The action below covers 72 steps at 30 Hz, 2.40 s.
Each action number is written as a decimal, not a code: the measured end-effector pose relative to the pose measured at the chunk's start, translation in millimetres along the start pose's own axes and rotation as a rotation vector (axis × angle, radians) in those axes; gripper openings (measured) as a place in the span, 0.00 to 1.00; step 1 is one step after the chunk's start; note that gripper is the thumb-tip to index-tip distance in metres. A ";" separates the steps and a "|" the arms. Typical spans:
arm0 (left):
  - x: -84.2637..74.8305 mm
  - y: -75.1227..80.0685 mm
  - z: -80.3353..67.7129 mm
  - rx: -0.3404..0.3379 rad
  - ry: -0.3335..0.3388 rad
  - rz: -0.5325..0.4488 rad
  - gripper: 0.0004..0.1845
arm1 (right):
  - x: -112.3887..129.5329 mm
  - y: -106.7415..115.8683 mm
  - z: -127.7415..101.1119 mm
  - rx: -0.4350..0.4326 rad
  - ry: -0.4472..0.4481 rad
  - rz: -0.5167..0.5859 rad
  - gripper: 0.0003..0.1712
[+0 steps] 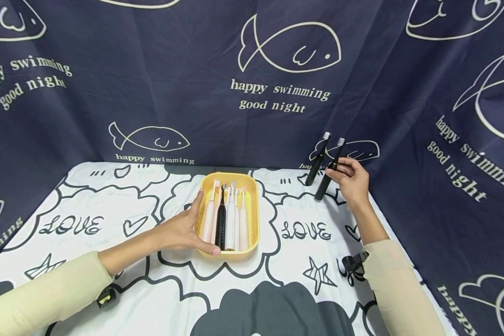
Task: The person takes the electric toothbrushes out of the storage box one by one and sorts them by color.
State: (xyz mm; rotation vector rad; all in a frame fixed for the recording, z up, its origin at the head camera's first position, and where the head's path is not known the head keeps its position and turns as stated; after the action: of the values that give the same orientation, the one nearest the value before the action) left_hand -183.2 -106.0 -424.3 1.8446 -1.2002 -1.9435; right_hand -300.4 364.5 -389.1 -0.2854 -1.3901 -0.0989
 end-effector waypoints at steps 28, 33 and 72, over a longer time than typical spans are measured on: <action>1.2 0.0 0.2 0.007 0.007 0.000 0.98 | 0.1 10.6 25.8 -0.159 -0.030 -0.001 0.25; 1.1 -0.4 0.5 0.012 0.008 -0.004 0.99 | -1.3 11.1 30.7 -0.179 -0.043 -0.015 0.25; 0.7 0.7 1.1 0.017 0.003 -0.026 0.99 | -14.3 18.9 51.1 -0.204 -0.152 -0.150 0.29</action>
State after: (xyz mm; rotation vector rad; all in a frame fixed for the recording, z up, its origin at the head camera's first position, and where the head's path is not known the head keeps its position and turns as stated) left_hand -184.6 -106.5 -424.5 1.8807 -1.2015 -1.9488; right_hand -347.4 394.4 -398.0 -0.3637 -1.5544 -0.3504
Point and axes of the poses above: each hand's wrist, its own z-axis towards the middle knuckle, its own y-axis out of the back of the hand, x = y × z, the point moved 1 cm from there along z, towards the middle knuckle, and after that the axes turned 4 degrees about -y, right-handed, at the moved point
